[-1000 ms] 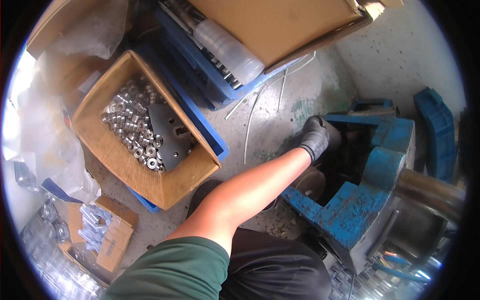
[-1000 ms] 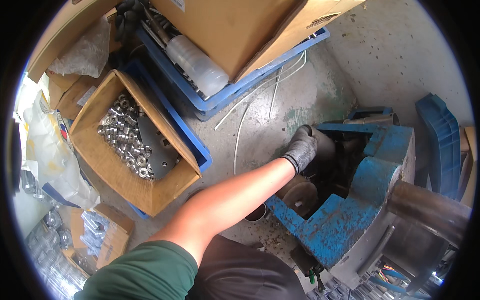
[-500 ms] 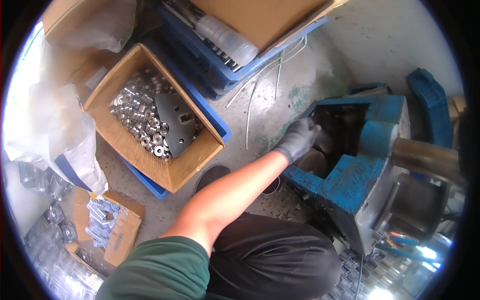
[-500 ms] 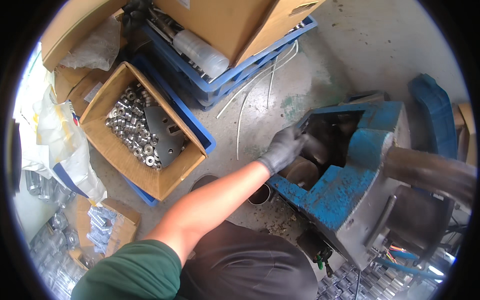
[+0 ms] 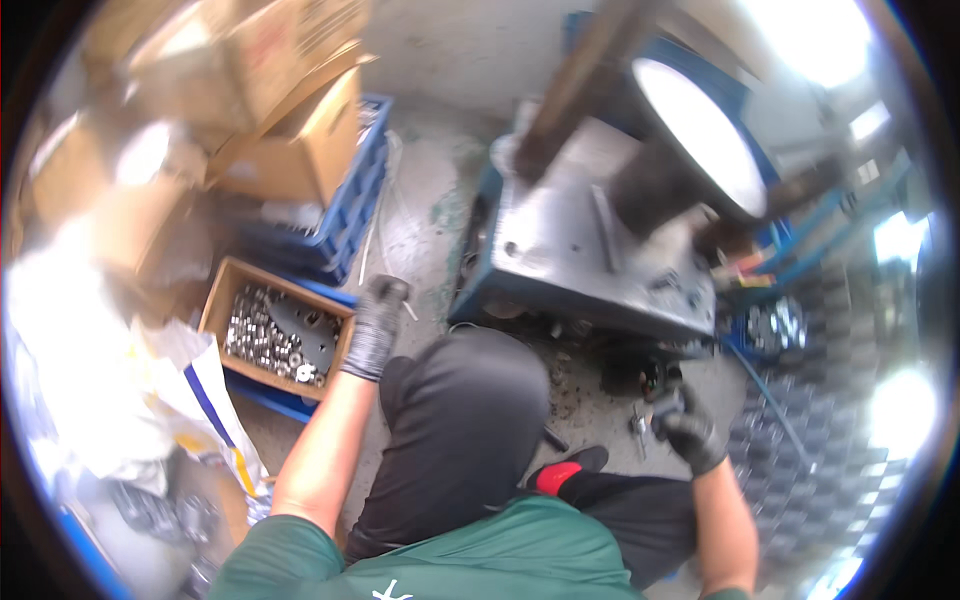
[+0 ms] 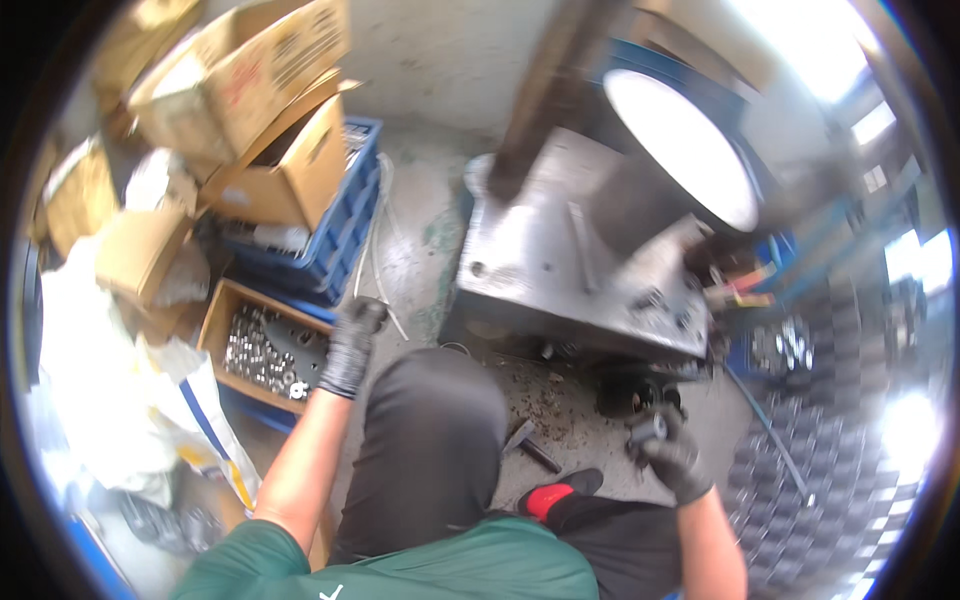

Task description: The worker uses a hydraulic press or similar industrial machine to assemble cylindrical metal components by pressing rods and gears together.

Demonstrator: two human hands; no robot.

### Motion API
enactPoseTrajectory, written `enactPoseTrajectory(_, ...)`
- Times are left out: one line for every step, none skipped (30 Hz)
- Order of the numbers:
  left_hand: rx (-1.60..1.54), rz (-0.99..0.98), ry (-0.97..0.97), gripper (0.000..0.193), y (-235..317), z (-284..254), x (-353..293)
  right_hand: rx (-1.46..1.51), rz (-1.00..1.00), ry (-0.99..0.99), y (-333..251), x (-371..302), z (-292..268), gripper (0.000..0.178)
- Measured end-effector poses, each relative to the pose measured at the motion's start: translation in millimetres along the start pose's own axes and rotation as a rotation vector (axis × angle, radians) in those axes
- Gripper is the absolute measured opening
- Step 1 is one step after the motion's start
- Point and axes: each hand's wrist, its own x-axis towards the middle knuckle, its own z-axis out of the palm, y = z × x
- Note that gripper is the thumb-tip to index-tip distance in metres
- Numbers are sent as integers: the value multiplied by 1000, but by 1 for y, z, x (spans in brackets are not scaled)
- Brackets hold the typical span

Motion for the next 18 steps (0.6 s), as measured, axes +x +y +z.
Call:
enactPoseTrajectory(25, 46, -12, 15, 39, 0, 1, -47, -20, 44, -14, -5, -5, 59)
enactPoseTrajectory(48, 92, -13, 15, 84, 3, 3, -96, -34, 79, -25, -9, -12, 58)
enactPoseTrajectory(24, 205, -49, 21, 115, 10, 8, -200, -134, 125, -32, -11, -16, 56)
enactPoseTrajectory(-8, 312, -86, 27, 145, 20, 12, -311, -226, 175, -36, -16, -20, 53)
enactPoseTrajectory(-28, 367, -150, 27, 185, 41, 4, -336, -326, 182, -26, -17, -38, 47)
enactPoseTrajectory(-40, 421, -201, 28, 226, 64, -11, -309, -340, 191, -25, -20, -47, 47)
enactPoseTrajectory(-32, 454, -282, 28, 260, 90, -28, -458, -349, 256, -25, -25, -54, 45)
enactPoseTrajectory(-23, 479, -366, 28, 285, 118, -46, -605, -345, 323, -24, -32, -60, 42)
enactPoseTrajectory(4, 484, -465, 27, 303, 140, -61, -585, -361, 331, -28, -35, -63, 38)
enactPoseTrajectory(33, 484, -559, 27, 310, 161, -74, -488, -443, 364, -33, -39, -55, 37)
enactPoseTrajectory(85, 504, -662, 26, 308, 180, -88, -524, -424, 387, -42, -42, -51, 38)
enactPoseTrajectory(130, 519, -776, 25, 300, 204, -101, -562, -398, 422, -46, -45, -55, 40)
enactPoseTrajectory(177, 427, -886, 26, 289, 219, -116, -543, -394, 420, -48, -44, -55, 40)
enactPoseTrajectory(215, 330, -1000, 27, 267, 233, -128, -487, -392, 423, -48, -43, -58, 41)
enactPoseTrajectory(359, 544, -1022, 28, 224, 243, -128, -431, -393, 421, -49, -40, -60, 42)
enactPoseTrajectory(510, 757, -1033, 30, 183, 247, -128, -414, -388, 415, -47, -35, -62, 42)
enactPoseTrajectory(980, 797, -1203, 31, 167, 250, -140, -437, -388, 403, -45, -30, -65, 42)
enactPoseTrajectory(1458, 815, -1349, 33, 154, 252, -150, -466, -385, 395, -44, -29, -69, 43)
